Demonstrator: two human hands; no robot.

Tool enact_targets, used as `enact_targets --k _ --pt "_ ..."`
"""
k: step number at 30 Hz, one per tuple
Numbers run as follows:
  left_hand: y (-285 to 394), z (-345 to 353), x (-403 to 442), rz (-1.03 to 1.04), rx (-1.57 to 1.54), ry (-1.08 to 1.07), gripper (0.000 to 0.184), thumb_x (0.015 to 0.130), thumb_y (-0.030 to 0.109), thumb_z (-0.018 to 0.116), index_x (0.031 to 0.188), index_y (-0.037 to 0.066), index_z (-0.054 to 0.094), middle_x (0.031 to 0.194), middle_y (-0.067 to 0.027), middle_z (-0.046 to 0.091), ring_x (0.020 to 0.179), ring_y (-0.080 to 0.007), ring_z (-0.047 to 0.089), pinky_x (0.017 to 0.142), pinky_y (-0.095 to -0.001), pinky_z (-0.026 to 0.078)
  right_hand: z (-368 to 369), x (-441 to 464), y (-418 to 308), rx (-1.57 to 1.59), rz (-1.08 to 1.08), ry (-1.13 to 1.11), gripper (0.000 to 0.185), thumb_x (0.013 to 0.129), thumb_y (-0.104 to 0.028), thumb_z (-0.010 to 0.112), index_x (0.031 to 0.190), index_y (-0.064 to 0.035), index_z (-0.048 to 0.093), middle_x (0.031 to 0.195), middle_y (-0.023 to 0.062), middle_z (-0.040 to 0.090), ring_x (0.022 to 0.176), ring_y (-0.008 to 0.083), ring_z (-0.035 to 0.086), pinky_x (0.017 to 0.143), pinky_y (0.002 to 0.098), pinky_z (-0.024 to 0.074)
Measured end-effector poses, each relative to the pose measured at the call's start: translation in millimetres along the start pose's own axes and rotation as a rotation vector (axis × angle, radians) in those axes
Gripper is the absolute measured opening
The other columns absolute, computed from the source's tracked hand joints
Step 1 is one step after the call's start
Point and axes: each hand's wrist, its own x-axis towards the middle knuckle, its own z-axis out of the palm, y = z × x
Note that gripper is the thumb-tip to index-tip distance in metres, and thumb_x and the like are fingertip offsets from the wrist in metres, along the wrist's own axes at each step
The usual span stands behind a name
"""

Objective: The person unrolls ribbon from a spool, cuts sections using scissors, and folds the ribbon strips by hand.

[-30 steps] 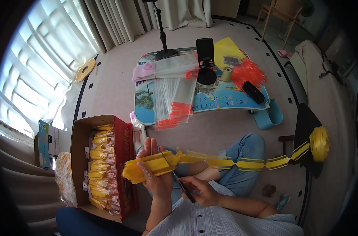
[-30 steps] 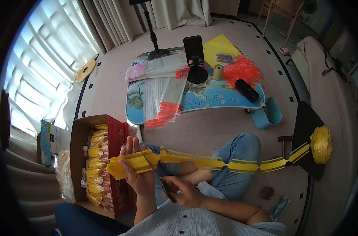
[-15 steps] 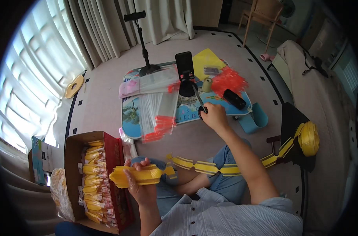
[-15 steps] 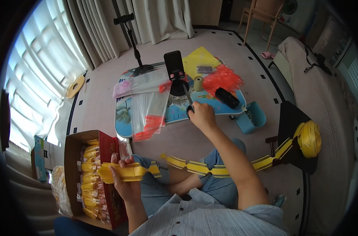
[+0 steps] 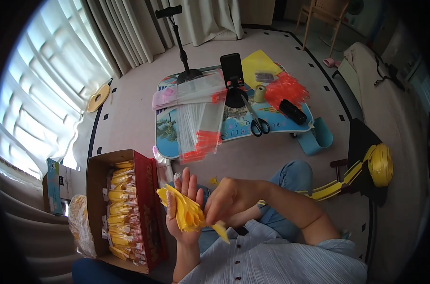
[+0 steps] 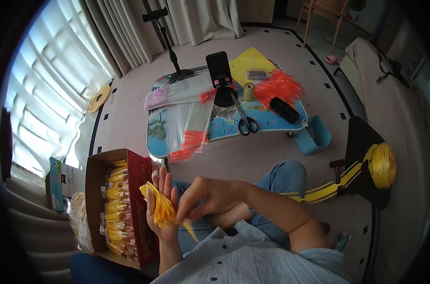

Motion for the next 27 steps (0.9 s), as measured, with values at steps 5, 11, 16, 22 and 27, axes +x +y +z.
enact_targets --k 5,11,16,22,27 --pt "-2 3 -5 0.035 -0.040 -0.054 0.043 0.099 0.028 0.024 0.136 0.008 0.030 0.150 -0.0043 0.015 0.138 -0.0223 0.014 0.111 -0.0473 0.014 5 7 3 -0.043 0.005 -0.041 0.015 0.078 -0.003 0.066 0.093 -0.0017 0.067 0.088 0.0081 0.068 0.080 0.0155 0.065 0.073 0.0248 0.0506" --pt "1 -4 -4 0.065 -0.063 -0.302 0.046 0.099 0.030 0.020 0.143 0.017 0.016 0.150 -0.0022 0.013 0.139 -0.0233 0.008 0.112 -0.0494 0.005 15 4 -4 -0.214 0.174 0.139 0.015 0.077 -0.011 0.069 0.086 -0.0012 0.064 0.081 0.0067 0.067 0.074 0.0140 0.065 0.070 0.0246 0.0508" --pt "2 -4 -4 0.113 0.142 -0.256 0.043 0.099 0.032 0.025 0.136 0.013 0.034 0.147 -0.0018 0.025 0.137 -0.0257 0.017 0.111 -0.0505 0.014 29 3 -8 -0.150 0.340 0.352 0.020 0.078 -0.015 0.068 0.088 -0.0017 0.058 0.078 0.0071 0.066 0.072 0.0120 0.064 0.069 0.0246 0.0509" --pt "9 -1 -8 0.321 0.737 -0.149 0.028 0.097 0.028 0.038 0.116 0.007 0.041 0.098 -0.0075 0.052 0.109 -0.0251 0.052 0.097 -0.0428 0.041 35 4 -4 0.009 0.359 0.527 0.031 0.081 -0.022 0.067 0.100 -0.0024 0.052 0.078 0.0080 0.066 0.071 0.0121 0.064 0.068 0.0239 0.0504" --pt "12 -5 -7 0.458 1.145 -0.197 0.029 0.096 0.031 0.040 0.114 0.007 0.040 0.089 -0.0063 0.052 0.098 -0.0224 0.057 0.094 -0.0386 0.043 36 3 17 -0.284 0.278 0.496 0.038 0.083 -0.026 0.066 0.109 -0.0017 0.050 0.077 0.0074 0.066 0.063 0.0105 0.062 0.060 0.0231 0.0482"
